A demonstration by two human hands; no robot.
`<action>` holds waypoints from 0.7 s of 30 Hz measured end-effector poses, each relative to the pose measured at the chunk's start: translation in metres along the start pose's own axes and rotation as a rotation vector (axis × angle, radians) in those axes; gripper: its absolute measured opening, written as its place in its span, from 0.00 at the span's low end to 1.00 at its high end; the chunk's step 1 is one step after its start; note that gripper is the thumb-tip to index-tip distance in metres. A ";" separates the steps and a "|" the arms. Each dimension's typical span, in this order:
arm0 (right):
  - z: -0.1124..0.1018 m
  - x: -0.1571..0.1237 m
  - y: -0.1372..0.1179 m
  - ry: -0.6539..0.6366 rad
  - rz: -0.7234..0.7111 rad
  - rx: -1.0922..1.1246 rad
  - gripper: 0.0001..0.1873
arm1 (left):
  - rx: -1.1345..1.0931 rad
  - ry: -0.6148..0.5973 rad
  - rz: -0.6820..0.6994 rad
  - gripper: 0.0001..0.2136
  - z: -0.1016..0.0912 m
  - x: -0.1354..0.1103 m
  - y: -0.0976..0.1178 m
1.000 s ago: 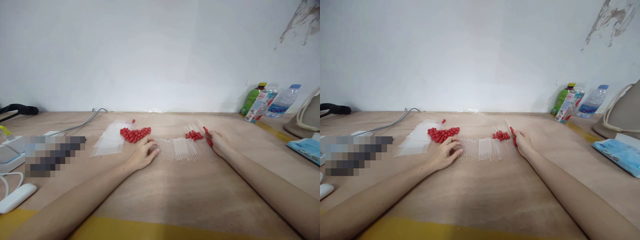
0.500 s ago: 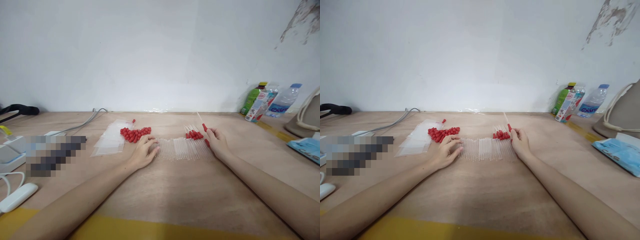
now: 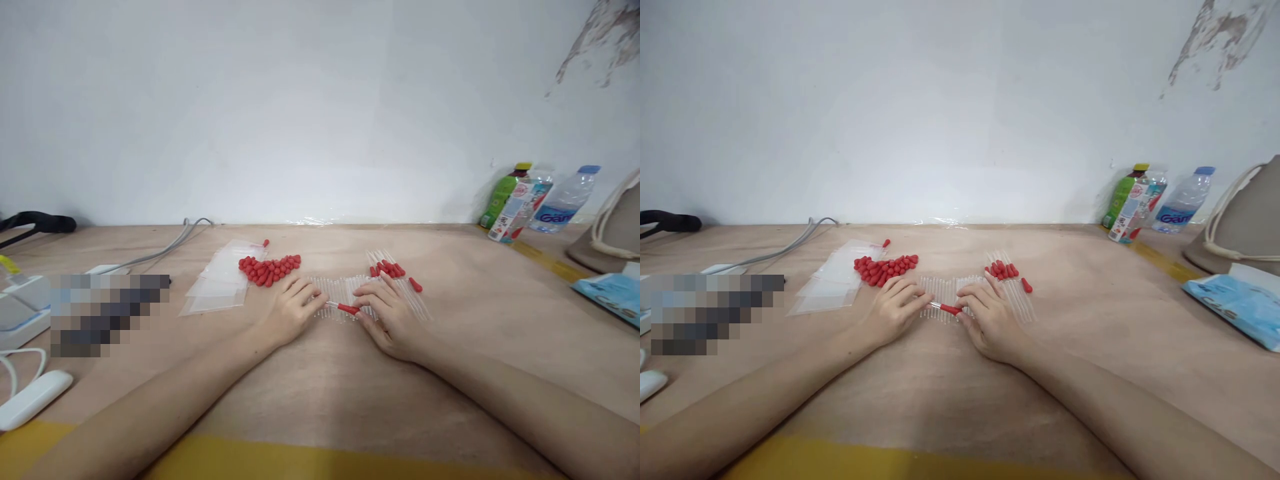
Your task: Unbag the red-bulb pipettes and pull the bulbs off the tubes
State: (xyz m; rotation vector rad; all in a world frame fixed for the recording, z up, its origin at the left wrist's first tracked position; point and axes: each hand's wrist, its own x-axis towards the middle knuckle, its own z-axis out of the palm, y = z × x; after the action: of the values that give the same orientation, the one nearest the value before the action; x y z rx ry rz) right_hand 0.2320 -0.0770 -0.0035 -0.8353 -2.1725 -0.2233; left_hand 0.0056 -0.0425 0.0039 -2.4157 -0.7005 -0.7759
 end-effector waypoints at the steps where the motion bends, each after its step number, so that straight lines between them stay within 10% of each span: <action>1: 0.000 0.001 -0.001 -0.003 0.012 -0.021 0.09 | 0.003 -0.003 0.001 0.07 0.001 0.000 0.001; 21: 0.013 -0.006 -0.002 0.072 -0.238 -0.214 0.08 | -0.240 0.028 0.148 0.07 -0.006 -0.001 0.019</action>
State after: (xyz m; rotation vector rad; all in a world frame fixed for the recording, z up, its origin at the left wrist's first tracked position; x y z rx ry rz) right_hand 0.2260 -0.0763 -0.0166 -0.6703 -2.2034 -0.6051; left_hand 0.0140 -0.0605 0.0022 -2.6295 -0.4316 -0.8734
